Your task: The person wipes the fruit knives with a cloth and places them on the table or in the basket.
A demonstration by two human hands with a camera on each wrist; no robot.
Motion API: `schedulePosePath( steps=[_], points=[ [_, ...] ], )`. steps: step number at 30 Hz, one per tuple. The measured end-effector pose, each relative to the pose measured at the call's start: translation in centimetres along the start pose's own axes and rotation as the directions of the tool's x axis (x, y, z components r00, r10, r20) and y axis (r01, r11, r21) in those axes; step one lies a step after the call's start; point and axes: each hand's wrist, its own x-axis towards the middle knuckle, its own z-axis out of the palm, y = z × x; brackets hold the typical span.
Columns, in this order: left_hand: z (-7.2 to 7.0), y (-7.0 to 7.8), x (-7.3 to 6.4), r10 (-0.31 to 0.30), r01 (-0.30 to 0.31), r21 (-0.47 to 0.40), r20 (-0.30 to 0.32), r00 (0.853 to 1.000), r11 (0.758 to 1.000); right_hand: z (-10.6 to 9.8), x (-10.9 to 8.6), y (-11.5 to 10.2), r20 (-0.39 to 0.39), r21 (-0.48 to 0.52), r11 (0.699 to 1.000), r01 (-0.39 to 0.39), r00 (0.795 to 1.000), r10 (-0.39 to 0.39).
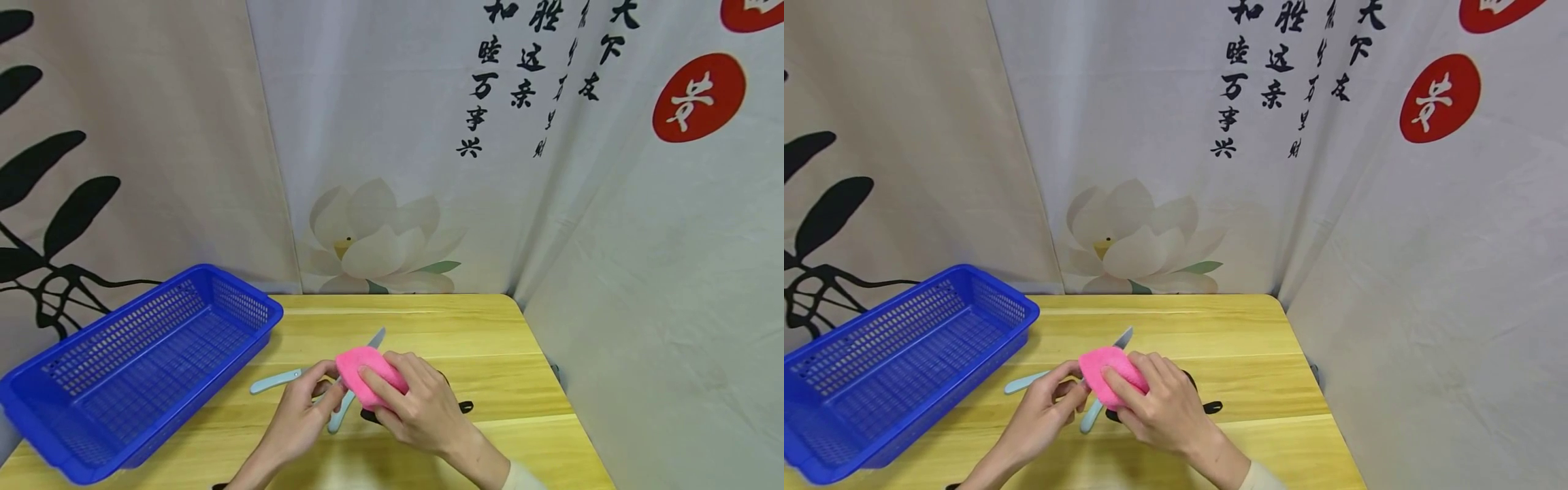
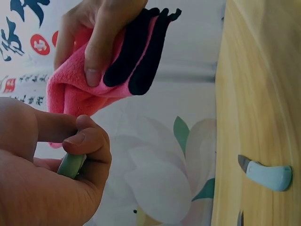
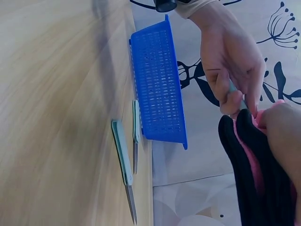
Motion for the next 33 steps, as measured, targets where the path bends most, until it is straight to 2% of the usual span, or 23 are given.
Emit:
schedulePosePath(
  steps=[14, 23, 33],
  points=[
    [-0.1, 0.2, -0.4, -0.027, 0.027, -0.031, -0.004, 1.000, 0.999, -0.2, -0.3, 1.0, 0.023, -0.016, 0.999, -0.034, 0.999, 0.035],
    [-0.2, -0.1, -0.5, -0.019, 0.019, -0.028, 0.008, 1.000, 0.999, -0.3, -0.5, 2.2, 0.037, -0.043, 0.996, -0.077, 0.996, 0.079],
    [-0.3, -0.3, -0.6, 0.009, -0.009, -0.029, 0.008, 1.000, 1.000, -0.3, -0.9, 3.7, 0.017, -0.075, 0.990, -0.118, 0.993, 0.119]
  ],
)
